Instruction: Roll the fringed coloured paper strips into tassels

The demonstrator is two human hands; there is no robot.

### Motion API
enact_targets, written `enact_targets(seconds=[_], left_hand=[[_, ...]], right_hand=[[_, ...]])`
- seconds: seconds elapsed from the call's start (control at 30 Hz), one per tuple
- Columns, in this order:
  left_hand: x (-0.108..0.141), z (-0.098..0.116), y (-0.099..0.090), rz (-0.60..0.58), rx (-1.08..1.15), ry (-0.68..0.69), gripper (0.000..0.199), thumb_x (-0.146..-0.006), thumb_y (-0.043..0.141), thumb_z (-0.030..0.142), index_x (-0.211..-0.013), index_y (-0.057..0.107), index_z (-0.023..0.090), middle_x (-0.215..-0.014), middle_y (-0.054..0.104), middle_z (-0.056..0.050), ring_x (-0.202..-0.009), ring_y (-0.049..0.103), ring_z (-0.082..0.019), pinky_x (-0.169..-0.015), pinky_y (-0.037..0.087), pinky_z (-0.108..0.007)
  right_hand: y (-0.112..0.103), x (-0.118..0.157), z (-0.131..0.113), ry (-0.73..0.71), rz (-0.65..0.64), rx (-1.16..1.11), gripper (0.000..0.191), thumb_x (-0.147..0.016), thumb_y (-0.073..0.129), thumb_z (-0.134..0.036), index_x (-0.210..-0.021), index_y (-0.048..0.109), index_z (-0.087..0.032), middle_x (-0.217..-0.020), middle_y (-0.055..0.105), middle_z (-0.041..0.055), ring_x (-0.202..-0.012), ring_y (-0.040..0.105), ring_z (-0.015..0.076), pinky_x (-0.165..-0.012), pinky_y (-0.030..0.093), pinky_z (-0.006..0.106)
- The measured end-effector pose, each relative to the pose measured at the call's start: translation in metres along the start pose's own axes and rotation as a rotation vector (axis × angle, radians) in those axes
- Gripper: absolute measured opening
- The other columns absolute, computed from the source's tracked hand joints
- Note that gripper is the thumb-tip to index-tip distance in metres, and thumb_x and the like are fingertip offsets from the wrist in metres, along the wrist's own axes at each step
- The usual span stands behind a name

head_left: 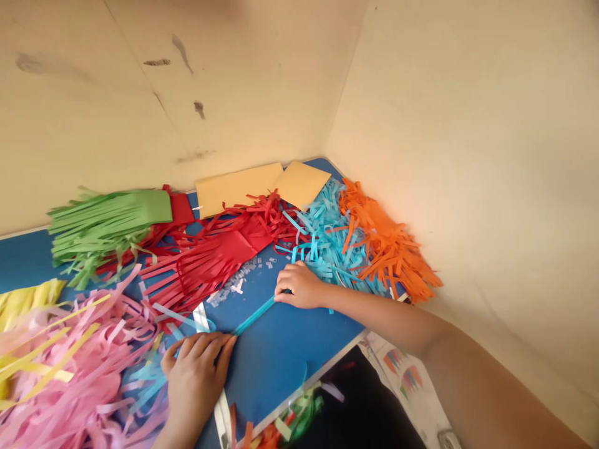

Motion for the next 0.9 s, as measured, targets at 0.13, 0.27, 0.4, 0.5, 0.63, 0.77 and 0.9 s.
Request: enact_targets(seconds=[0.13,0.27,0.4,0.5,0.63,0.77,0.9], left_hand=[[-0.014,0.005,-0.002,0.005,-0.057,-0.061,0.029,-0.094,0.052,0.038,-0.074,0.069,0.023,-0.075,0.074,-0.002,-0.078,0.066,-0.025,-0.081,0.037,-0.041],[-0.022,0.004,0.003,-0.126,-0.081,-0.076,0.031,-0.092,0.053,0.037,-0.067,0.066,0.024,-0.071,0.071,-0.001,-0.076,0.065,-0.024,-0.081,0.035,-0.042],[-0.023,0.014,-0.005,-0.092,-0.15,0.041,0.02,-0.092,0.052,0.023,-0.088,0.072,0.027,-0.084,0.073,-0.002,-0.083,0.064,-0.026,-0.089,0.035,-0.046],[-0.024,0.029,-0.01,-0.055,-0.205,0.195,0.033,-0.09,0.049,0.012,-0.1,0.073,0.031,-0.092,0.075,-0.002,-0.092,0.063,-0.028,-0.094,0.032,-0.051],[-0.031,0.039,-0.012,0.015,-0.169,0.228,0.022,-0.092,0.053,0.021,-0.089,0.074,0.025,-0.088,0.076,-0.002,-0.093,0.064,-0.027,-0.097,0.032,-0.051],[-0.038,0.04,-0.005,0.009,-0.148,0.168,0.022,-0.093,0.054,0.03,-0.087,0.073,0.019,-0.087,0.076,-0.005,-0.093,0.064,-0.027,-0.097,0.033,-0.051],[-0.037,0.038,-0.002,0.011,-0.142,0.13,0.02,-0.092,0.056,0.029,-0.086,0.073,0.02,-0.086,0.075,-0.005,-0.091,0.065,-0.027,-0.096,0.032,-0.051]], right_hand=[[0.0,-0.007,-0.006,0.094,-0.045,-0.005,0.015,-0.085,0.072,-0.031,-0.076,0.072,-0.019,-0.086,0.069,0.0013,-0.084,0.052,0.018,-0.077,0.027,0.032],[0.001,-0.01,-0.01,0.148,-0.081,0.023,0.012,-0.082,0.071,-0.029,-0.075,0.068,-0.019,-0.085,0.068,0.0015,-0.084,0.051,0.0188,-0.076,0.028,0.032],[-0.005,-0.002,-0.018,-0.014,0.013,0.163,0.006,-0.088,0.066,-0.026,-0.091,0.069,-0.022,-0.098,0.069,0.0029,-0.093,0.051,0.0213,-0.081,0.028,0.037],[-0.005,0.008,-0.031,-0.369,0.071,0.276,0.016,-0.098,0.055,-0.027,-0.095,0.07,-0.023,-0.108,0.07,0.0038,-0.105,0.049,0.0224,-0.089,0.026,0.042],[0.002,0.005,-0.038,-0.527,0.121,0.366,0.027,-0.103,0.046,-0.026,-0.092,0.069,-0.019,-0.1,0.071,0.0037,-0.102,0.05,0.0204,-0.09,0.026,0.042],[0.009,-0.007,-0.039,-0.463,0.05,0.377,0.027,-0.101,0.047,-0.021,-0.083,0.067,-0.017,-0.092,0.07,0.0043,-0.096,0.051,0.0201,-0.087,0.027,0.04],[0.004,-0.011,-0.034,-0.352,-0.037,0.309,0.019,-0.098,0.057,-0.031,-0.089,0.068,-0.017,-0.095,0.069,0.0049,-0.095,0.051,0.0207,-0.085,0.028,0.04]])
Point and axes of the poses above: each hand's wrist, its own x-axis away from the middle knuckle, its own y-axis out of the palm, z = x × y, the point moved 5 cm from there along -x, towards the middle knuckle
